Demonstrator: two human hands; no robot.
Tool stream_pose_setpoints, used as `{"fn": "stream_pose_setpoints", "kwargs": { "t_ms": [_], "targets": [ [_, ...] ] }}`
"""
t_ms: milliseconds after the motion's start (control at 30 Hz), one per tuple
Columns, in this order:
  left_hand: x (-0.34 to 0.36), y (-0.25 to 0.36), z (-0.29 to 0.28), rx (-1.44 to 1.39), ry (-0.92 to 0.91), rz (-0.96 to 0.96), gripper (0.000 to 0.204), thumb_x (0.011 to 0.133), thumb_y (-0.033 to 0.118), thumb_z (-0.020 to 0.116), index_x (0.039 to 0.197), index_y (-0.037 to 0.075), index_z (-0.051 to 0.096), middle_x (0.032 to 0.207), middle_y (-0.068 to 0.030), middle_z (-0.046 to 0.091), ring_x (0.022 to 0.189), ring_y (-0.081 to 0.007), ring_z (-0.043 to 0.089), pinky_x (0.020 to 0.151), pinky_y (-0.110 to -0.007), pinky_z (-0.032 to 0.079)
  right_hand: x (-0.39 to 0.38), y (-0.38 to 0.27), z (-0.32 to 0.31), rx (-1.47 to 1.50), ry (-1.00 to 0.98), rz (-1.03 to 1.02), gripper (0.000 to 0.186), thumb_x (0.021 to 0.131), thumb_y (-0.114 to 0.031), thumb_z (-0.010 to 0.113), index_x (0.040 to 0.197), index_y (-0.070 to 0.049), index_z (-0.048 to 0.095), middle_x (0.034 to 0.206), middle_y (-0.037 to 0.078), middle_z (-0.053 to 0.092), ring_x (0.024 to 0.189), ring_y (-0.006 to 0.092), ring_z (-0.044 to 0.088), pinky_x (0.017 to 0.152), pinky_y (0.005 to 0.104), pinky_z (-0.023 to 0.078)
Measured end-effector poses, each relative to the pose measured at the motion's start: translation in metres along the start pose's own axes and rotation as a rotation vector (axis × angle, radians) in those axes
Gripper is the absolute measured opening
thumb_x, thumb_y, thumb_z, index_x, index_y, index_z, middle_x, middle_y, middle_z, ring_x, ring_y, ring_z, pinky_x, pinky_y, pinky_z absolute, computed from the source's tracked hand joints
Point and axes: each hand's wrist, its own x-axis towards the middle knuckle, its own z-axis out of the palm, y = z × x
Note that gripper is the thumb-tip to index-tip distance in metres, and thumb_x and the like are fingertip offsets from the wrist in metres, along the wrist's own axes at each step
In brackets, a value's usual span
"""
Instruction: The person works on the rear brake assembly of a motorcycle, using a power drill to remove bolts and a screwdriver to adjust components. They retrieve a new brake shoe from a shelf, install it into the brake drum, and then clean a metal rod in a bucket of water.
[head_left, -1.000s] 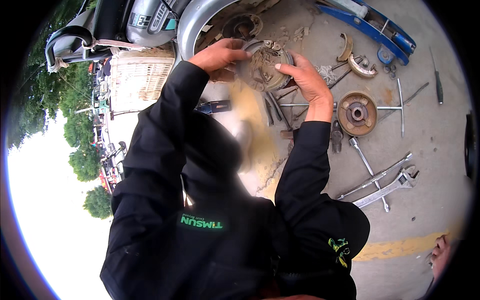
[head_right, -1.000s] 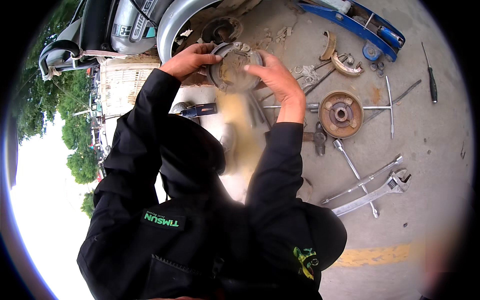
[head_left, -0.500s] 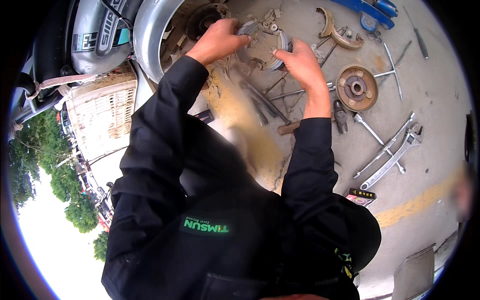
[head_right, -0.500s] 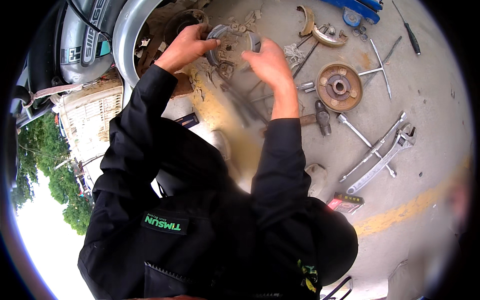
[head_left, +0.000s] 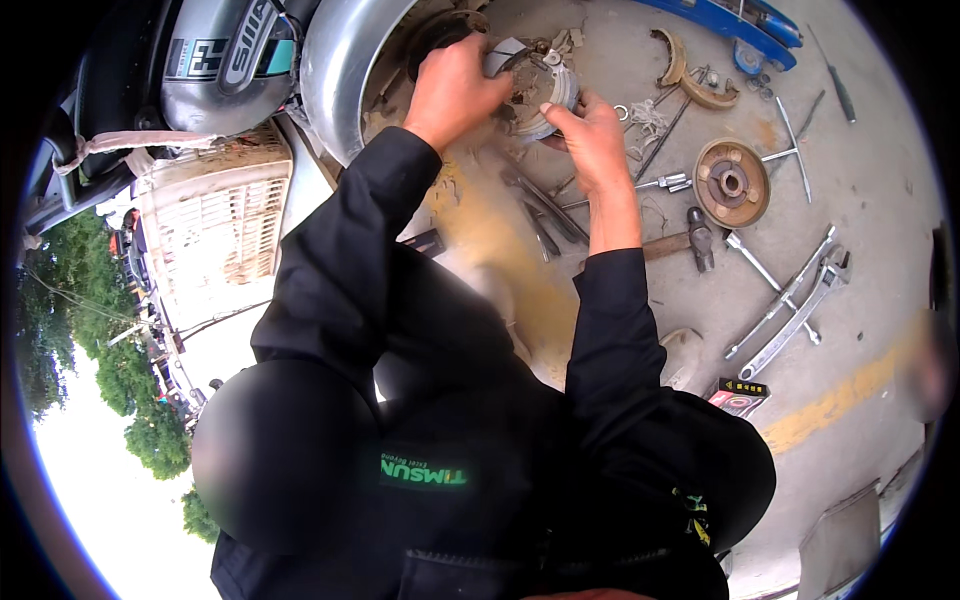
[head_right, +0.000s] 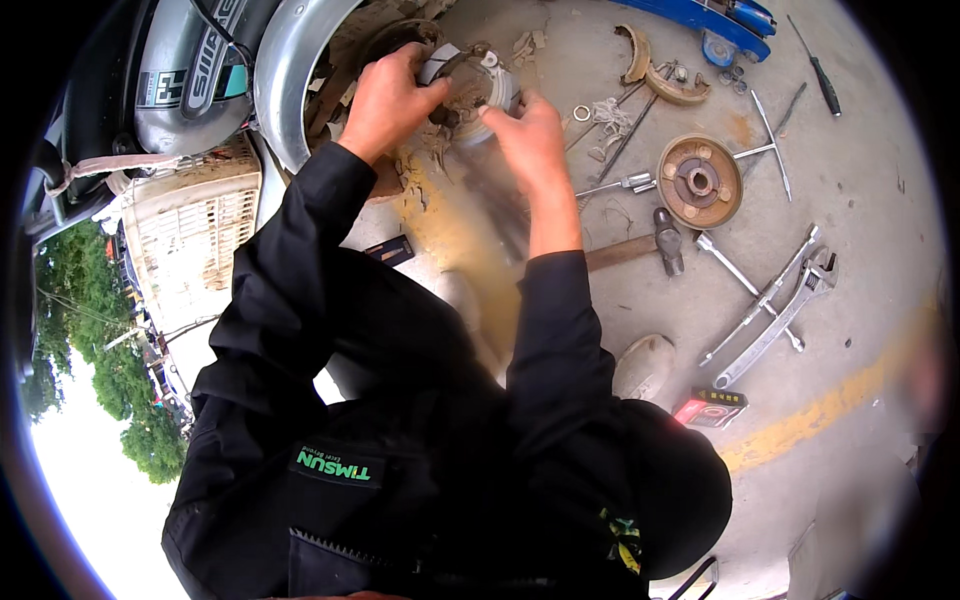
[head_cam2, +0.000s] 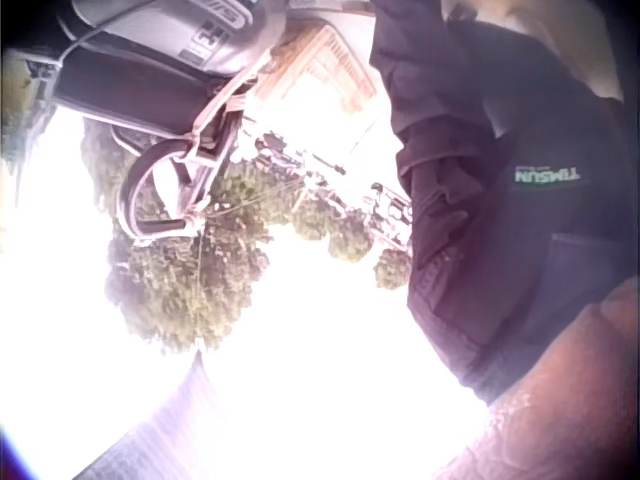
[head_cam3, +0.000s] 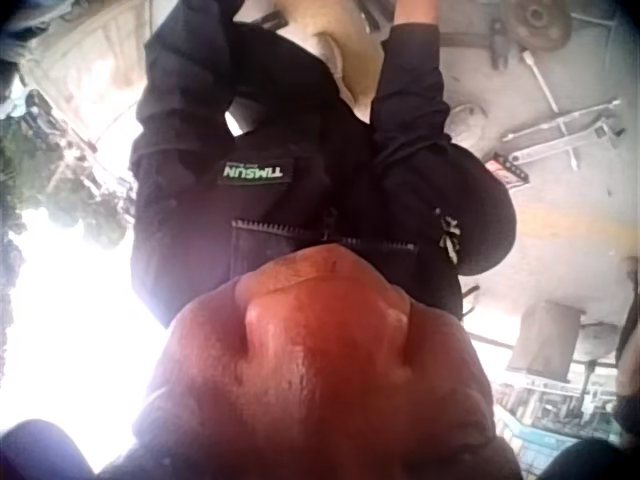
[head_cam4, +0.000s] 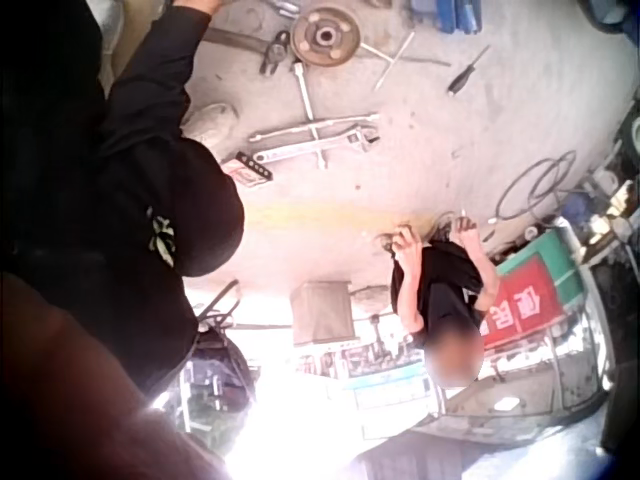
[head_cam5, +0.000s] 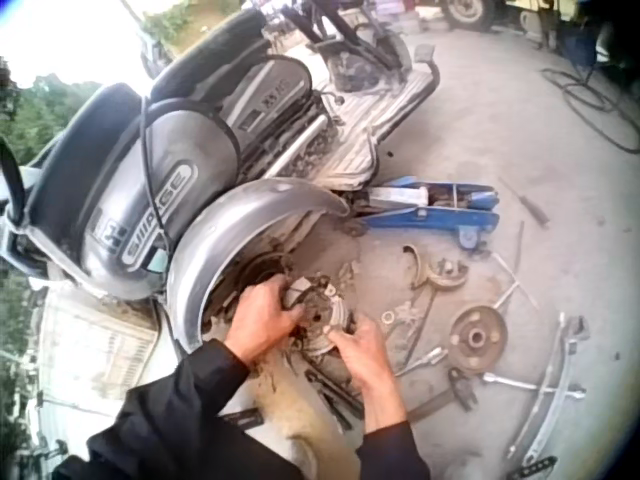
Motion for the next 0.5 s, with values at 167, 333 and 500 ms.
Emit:
{"fn": "stream_pose_setpoints", "kwargs": {
  "t_ms": [167,333,500],
  "targets": [
    [-0.004,0.009,-0.014,0.019,0.033,-0.010,0.044,0.076,0.024,0.072,0.109,-0.005,0.066,0.089,-0.0233,0.071,0.084,-0.0362,0.070,0.077,-0.040,0.055,-0.004,-0.003,0.003,0.169,-0.121,-0.004,0.036,0.085,-0.008,0.069,0.117,0.006,0.060,0.103,0.012,0.069,0.089,0.0165,0.065,0.074,0.0303,0.053],
    [-0.009,0.014,-0.009,0.029,0.089,0.033,0.040,0.073,0.026,0.072,0.100,-0.003,0.068,0.083,-0.0246,0.069,0.081,-0.0416,0.067,0.075,-0.048,0.054,-0.011,0.000,0.000,0.322,-0.167,0.042,0.036,0.086,-0.009,0.069,0.118,0.005,0.060,0.101,0.011,0.069,0.088,0.0168,0.065,0.074,0.0315,0.053],
    [-0.011,0.000,-0.012,0.190,0.056,-0.029,0.041,0.076,0.024,0.073,0.106,-0.003,0.065,0.084,-0.0251,0.069,0.084,-0.0414,0.067,0.076,-0.048,0.054,0.003,0.043,0.042,0.059,0.038,-0.005,0.033,0.081,-0.013,0.072,0.104,0.008,0.061,0.094,0.015,0.070,0.086,0.0231,0.068,0.075,0.0357,0.052]
  ]
}}
